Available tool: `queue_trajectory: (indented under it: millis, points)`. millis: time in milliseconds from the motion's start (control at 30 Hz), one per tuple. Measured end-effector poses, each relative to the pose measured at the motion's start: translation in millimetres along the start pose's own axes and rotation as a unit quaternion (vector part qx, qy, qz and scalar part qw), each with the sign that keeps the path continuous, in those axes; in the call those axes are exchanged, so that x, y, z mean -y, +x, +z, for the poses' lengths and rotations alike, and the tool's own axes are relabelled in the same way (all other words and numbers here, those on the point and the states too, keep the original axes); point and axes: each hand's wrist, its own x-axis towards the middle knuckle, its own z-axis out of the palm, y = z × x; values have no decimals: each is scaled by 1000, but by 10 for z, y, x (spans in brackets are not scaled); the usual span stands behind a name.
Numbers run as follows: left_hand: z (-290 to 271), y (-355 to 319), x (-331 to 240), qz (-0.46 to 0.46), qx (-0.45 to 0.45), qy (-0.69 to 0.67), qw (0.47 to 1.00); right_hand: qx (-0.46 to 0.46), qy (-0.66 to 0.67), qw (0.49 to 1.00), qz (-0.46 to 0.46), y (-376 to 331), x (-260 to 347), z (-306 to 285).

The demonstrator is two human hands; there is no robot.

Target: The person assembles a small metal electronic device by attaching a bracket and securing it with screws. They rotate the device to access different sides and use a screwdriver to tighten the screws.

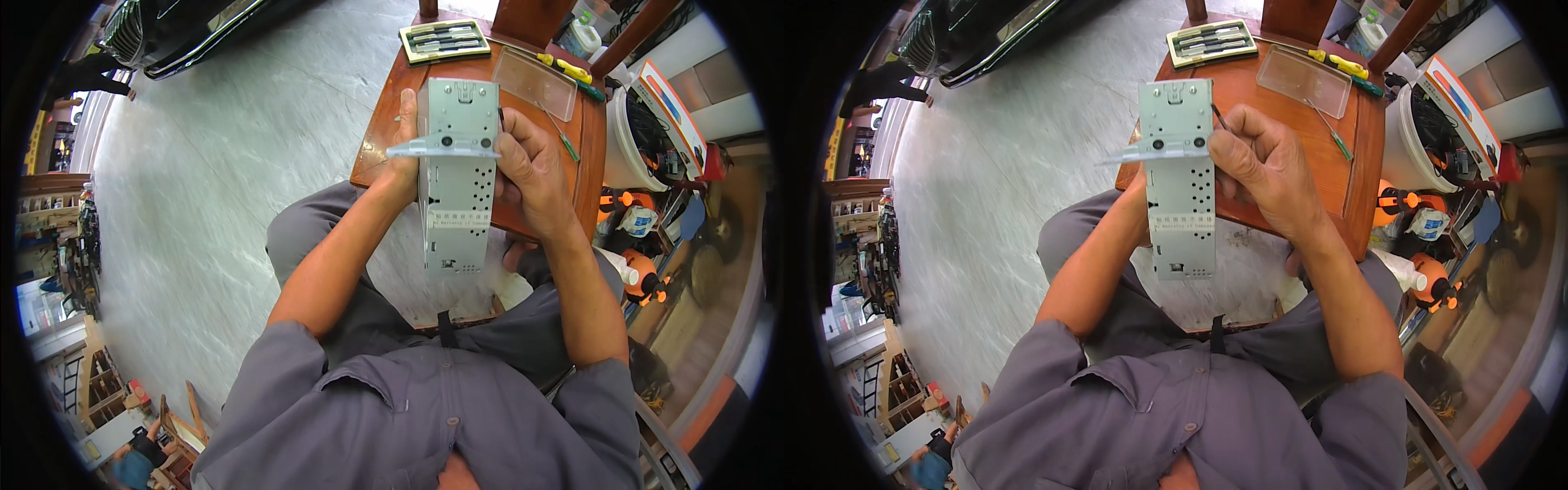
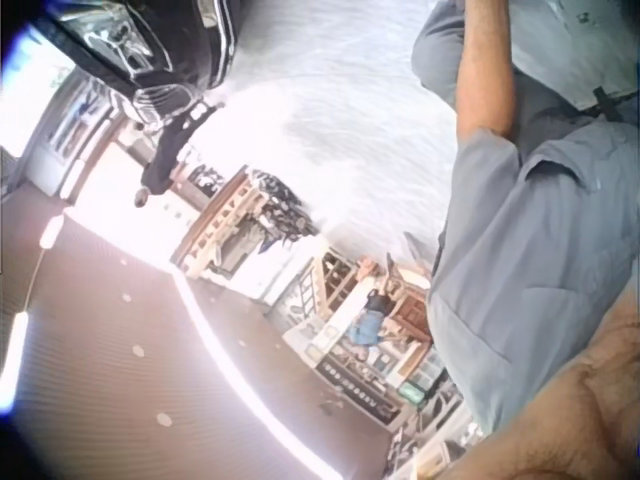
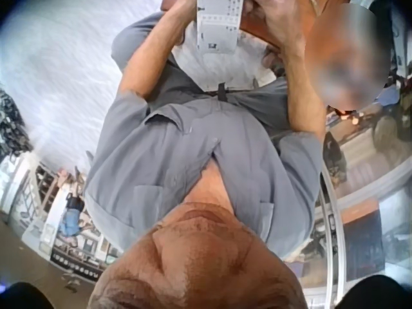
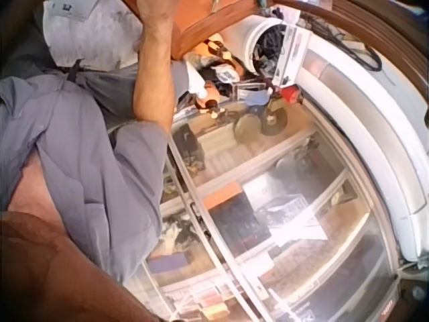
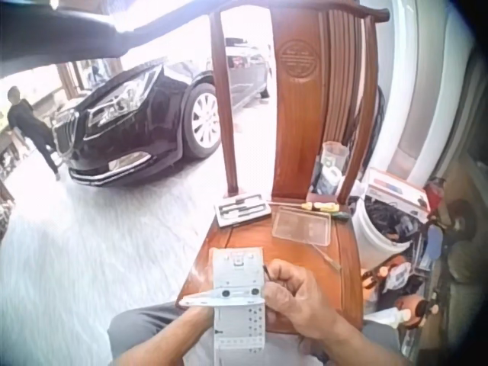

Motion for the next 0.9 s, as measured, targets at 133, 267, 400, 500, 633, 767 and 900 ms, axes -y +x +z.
queue_trajectory:
  millis: [133, 267, 400, 500, 633, 767, 900]
  points:
    - [84, 10, -67, -29, -17, -36, 999, 18, 34, 999, -8, 9, -23, -41]
    - [144, -38, -122, -68, -49, -86, 993, -4, 21, 1000, -16, 1, -18, 12]
    - [-2, 78, -33, -35, -26, -48, 998, 7, 43, 999, -17, 16, -37, 21]
    - [-24, 156, 31, 3, -41, -62, 997, 11, 43, 999, -16, 17, -45, 2]
    - [19, 124, 8, 9, -46, -55, 997, 7, 32, 999, -18, 11, -41, -1]
    - [-83, 234, 104, 16, -29, -128, 991, -1, 35, 999, -27, 23, -63, 10]
    - [-131, 326, 177, 26, -29, -144, 989, -16, 20, 999, -28, 34, -52, 26]
